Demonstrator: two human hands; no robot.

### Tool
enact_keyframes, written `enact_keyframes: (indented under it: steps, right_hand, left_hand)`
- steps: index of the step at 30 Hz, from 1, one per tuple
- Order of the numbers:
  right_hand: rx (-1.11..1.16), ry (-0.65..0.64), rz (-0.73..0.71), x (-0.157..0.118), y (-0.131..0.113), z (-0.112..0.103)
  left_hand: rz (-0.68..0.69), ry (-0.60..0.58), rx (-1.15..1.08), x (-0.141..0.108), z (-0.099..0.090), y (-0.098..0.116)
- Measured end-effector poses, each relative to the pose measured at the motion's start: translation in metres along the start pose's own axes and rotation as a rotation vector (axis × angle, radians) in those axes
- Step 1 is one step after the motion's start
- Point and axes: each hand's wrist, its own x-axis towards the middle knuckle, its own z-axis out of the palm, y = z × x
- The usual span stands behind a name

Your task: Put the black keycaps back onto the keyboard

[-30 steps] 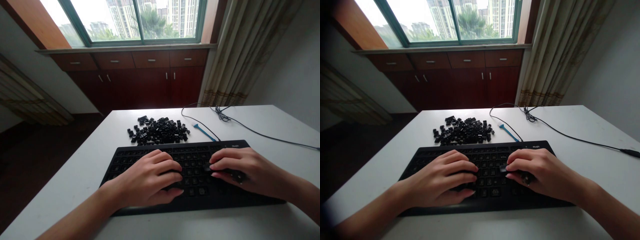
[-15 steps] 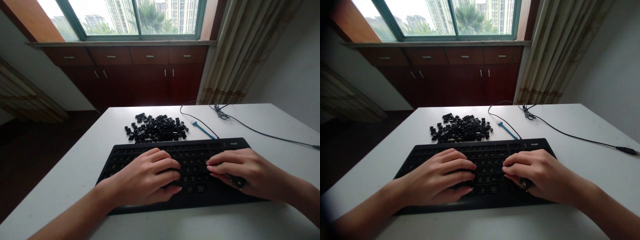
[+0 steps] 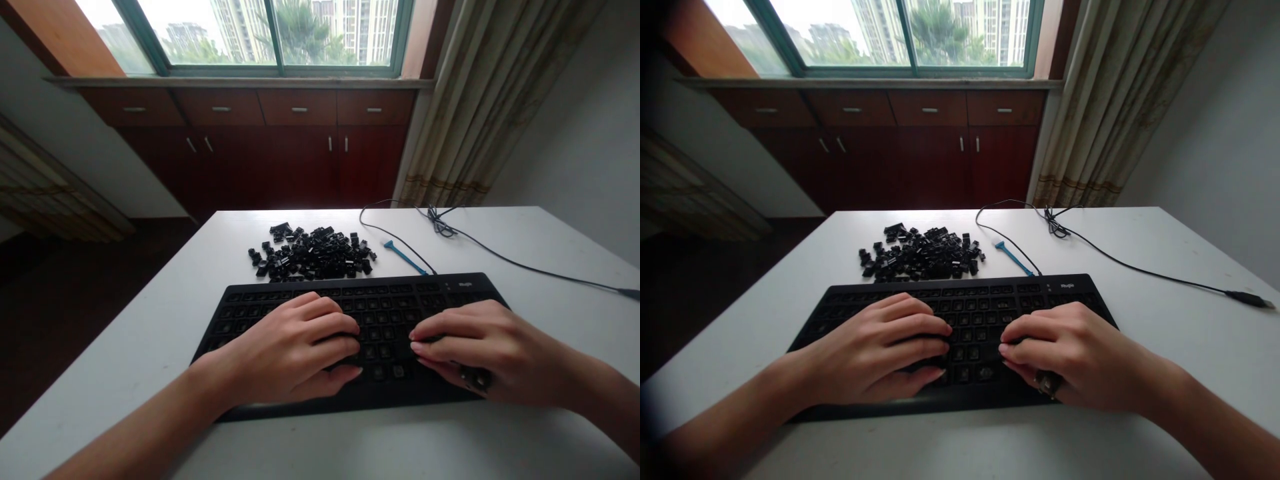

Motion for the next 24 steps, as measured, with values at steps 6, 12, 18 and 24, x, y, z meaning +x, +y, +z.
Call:
enact_keyframes:
  steps: [6,12,18,24]
  right_hand:
    - [-0.023,0.008,-0.012,0.002,-0.001,-0.002]
    - [-0.060,0.012,-0.016,0.000,-0.004,-0.001]
    - [-0.048,-0.002,-0.001,0.000,-0.004,0.000]
    - [0.006,0.054,0.020,-0.005,-0.002,0.006]
  left_hand:
    - [0.000,0.007,0.003,0.001,-0.001,0.001]
    - [0.002,0.002,0.008,0.001,-0.001,0.000]
    - [0.012,0.011,0.003,0.001,0.001,0.001]
    - [-0.095,0.132,-0.103,-0.008,-0.018,-0.015]
